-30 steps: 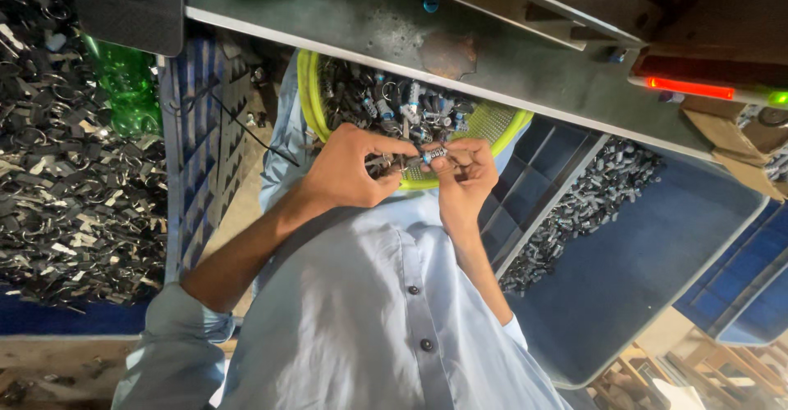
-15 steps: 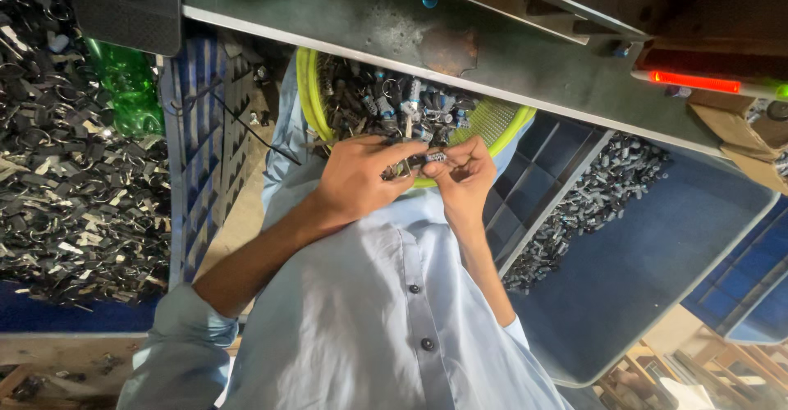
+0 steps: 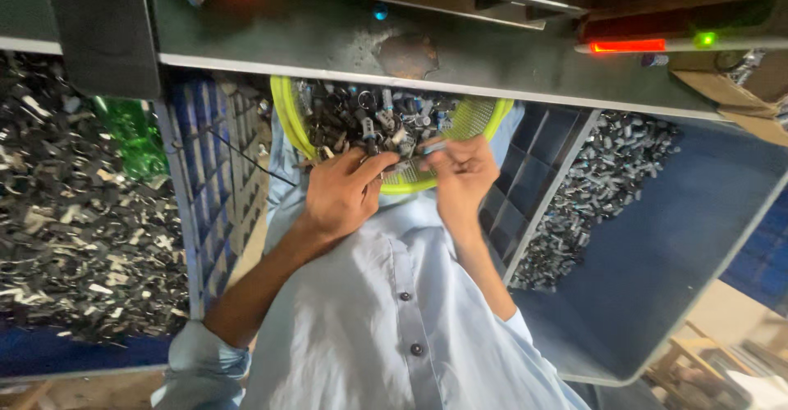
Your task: The person repeatedly picks small metal keychain components from a green basket and places them into a machine slot. The person handles the components one at a time, inserting them into the machine and returning to the basket for more.
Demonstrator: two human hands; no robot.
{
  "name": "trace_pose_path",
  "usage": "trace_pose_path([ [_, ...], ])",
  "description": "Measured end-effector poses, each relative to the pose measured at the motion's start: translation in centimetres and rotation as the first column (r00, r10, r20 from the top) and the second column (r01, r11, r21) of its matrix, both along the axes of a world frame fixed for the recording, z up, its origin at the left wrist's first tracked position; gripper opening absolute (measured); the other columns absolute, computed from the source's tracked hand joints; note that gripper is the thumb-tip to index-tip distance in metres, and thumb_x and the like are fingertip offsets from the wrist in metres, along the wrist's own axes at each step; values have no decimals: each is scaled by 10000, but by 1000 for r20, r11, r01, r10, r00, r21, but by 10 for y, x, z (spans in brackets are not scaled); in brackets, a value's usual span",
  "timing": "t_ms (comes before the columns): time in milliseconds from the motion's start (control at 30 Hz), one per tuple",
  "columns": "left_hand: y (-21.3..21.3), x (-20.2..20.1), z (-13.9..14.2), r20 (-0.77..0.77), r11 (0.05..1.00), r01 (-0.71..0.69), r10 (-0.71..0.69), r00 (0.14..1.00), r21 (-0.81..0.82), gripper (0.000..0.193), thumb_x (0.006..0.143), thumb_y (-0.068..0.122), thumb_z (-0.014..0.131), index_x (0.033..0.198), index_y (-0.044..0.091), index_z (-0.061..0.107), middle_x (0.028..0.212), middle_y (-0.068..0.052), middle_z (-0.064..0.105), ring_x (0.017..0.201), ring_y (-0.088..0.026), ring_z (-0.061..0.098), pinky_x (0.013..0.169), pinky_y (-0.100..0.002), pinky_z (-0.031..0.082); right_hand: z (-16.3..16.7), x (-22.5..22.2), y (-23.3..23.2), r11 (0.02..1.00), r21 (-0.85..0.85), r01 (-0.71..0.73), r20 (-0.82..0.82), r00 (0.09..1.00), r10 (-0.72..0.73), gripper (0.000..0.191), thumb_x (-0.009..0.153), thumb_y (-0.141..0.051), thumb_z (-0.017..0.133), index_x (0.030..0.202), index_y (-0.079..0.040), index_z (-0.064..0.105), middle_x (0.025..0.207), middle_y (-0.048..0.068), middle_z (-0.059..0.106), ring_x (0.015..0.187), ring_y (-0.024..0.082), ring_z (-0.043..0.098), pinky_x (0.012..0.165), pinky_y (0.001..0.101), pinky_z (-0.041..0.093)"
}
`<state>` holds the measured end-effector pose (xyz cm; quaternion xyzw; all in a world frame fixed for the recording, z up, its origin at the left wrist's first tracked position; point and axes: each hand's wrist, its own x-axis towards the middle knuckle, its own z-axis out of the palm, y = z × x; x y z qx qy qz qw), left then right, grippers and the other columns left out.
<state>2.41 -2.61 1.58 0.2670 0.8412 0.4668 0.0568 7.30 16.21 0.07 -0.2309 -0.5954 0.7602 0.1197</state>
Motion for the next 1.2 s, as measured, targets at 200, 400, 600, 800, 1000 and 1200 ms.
trace_pose_path([
  [200,5,2,-4,34,999,-31,29,999,35,240,914,44,701,1145,110,699,941,-117,677,796,-340,653,649,-442,513,1,-24,26,802,-594,64,-7,996,-84,221,995,34,590,1185,-37,502,956,203,684,765,220,653,632,303,536],
  [400,-2,-29,1,278,976,212,-217,936,49,98,843,84,749,914,34,704,903,-148,636,845,-335,646,730,-412,505,35,-89,8,1000,-9,-7,-460,888,2,327,999,102,619,1212,-93,465,1111,222,678,992,272,671,861,380,586],
  [600,6,-36,1,387,993,38,-77,919,108,261,847,112,761,1086,28,697,941,-96,689,838,-214,666,770,-312,517,58,-176,33,505,839,201,-378,884,276,423,771,40,651,1179,-71,640,1117,160,679,1001,359,687,881,450,569],
  [800,9,-59,17,861,847,-424,-75,503,321,605,898,146,682,1479,95,524,770,-38,632,624,-137,597,624,-308,540,60,-205,20,384,915,123,-236,936,262,466,763,-105,755,1216,-179,674,1077,106,681,1044,353,643,912,505,527],
  [1000,33,-67,33,888,857,-413,-105,448,309,617,925,179,669,1494,9,502,728,-50,632,596,-146,612,621,-319,570,84,-209,24,304,947,102,-210,915,346,623,744,-145,745,1352,-194,617,1314,159,647,1230,405,573,1038,532,470],
  [1200,47,-73,52,869,913,-315,-78,488,259,644,907,192,652,1514,106,455,690,-51,637,555,-140,600,584,-308,551,106,-209,30,359,933,-33,-135,892,431,653,734,-94,707,1375,-189,621,1372,138,643,1322,358,538,1132,501,422],
])
